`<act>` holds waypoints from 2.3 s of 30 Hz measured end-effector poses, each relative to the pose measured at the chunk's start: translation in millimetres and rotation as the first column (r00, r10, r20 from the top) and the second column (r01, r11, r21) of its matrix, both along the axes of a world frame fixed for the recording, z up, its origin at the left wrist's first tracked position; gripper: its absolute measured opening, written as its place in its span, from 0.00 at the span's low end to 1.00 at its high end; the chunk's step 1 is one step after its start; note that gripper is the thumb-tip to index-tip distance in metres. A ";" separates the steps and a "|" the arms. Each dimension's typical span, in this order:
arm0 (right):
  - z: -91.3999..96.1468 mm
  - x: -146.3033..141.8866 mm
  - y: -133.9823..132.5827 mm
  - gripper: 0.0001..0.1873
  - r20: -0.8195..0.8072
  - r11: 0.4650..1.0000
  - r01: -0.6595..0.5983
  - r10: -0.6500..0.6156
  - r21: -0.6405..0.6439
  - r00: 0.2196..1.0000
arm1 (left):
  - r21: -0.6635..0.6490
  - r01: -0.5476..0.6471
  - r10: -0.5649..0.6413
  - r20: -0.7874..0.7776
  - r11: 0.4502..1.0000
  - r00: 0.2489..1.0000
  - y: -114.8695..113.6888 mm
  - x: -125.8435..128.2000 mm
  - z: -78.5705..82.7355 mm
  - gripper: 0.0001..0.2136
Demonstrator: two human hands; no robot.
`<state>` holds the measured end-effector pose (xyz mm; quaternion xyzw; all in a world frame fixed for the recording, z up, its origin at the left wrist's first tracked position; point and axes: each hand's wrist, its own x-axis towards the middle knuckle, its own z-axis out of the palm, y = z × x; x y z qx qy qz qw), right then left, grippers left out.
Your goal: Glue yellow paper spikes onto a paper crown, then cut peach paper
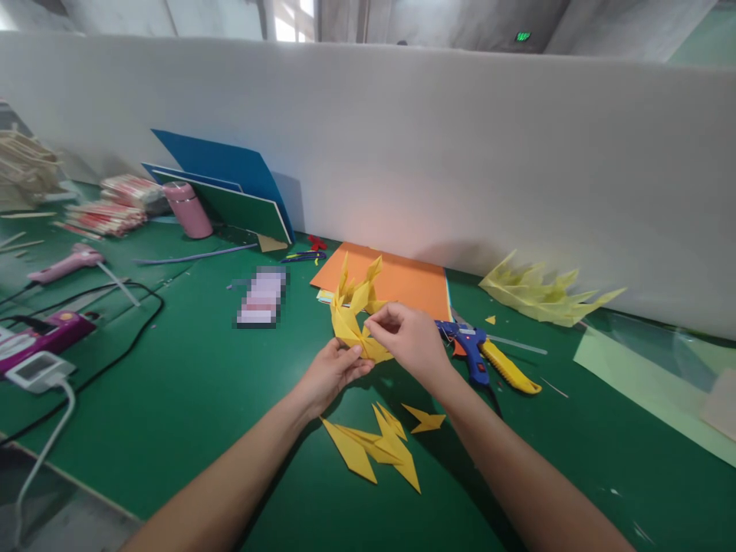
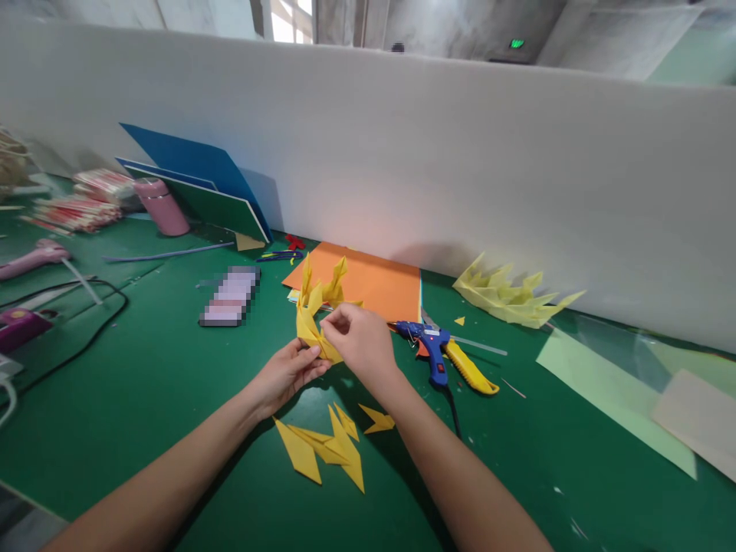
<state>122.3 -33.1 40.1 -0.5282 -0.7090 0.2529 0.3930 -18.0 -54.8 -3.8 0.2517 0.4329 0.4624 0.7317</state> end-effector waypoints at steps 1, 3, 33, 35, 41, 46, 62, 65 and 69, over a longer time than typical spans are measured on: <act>-0.2 -0.1 0.0 0.06 -0.001 1.000 -0.001 0.001 -0.003 1.000 | -0.001 -0.002 0.002 -0.006 1.000 1.000 0.0 0.1 0.0 0.05; -0.3 -0.5 -0.2 0.06 -0.006 1.000 -0.003 0.003 -0.008 1.000 | 0.000 -0.008 0.008 -0.015 1.000 1.000 -0.2 0.4 0.5 0.05; -4.8 -4.5 0.2 0.05 -0.055 0.998 -0.032 0.028 -0.057 0.998 | -0.015 -0.031 0.031 0.009 0.999 0.999 -0.7 0.8 2.1 0.05; -5.6 -4.3 1.0 0.05 -0.072 0.997 -0.039 0.035 -0.060 0.997 | -0.015 -0.025 0.026 0.022 1.000 0.999 -0.6 0.2 1.8 0.05; -7.4 -3.8 1.3 0.06 -0.119 0.997 -0.045 0.037 -0.070 0.992 | -0.002 0.004 -0.004 0.052 1.000 0.999 0.1 -1.1 -0.8 0.04; -7.3 -4.8 0.1 0.06 -0.136 0.996 -0.059 0.049 -0.072 0.990 | 0.000 -0.007 0.007 0.044 1.000 0.999 0.3 -0.7 -1.6 0.05; -6.8 -5.4 -0.9 0.06 -0.150 0.995 -0.064 0.052 -0.077 0.987 | 0.002 -0.015 0.015 0.027 1.000 1.000 -0.6 -0.7 -0.5 0.05; -4.5 -5.5 -1.4 0.06 -0.148 0.995 -0.066 0.055 -0.072 0.988 | -0.007 -0.019 0.019 0.021 1.000 1.000 -0.7 -0.3 1.4 0.05; -3.3 -5.9 -1.4 0.06 -0.154 0.994 -0.071 0.058 -0.079 0.986 | -0.011 -0.014 0.015 0.046 1.000 0.999 -0.6 0.1 1.9 0.03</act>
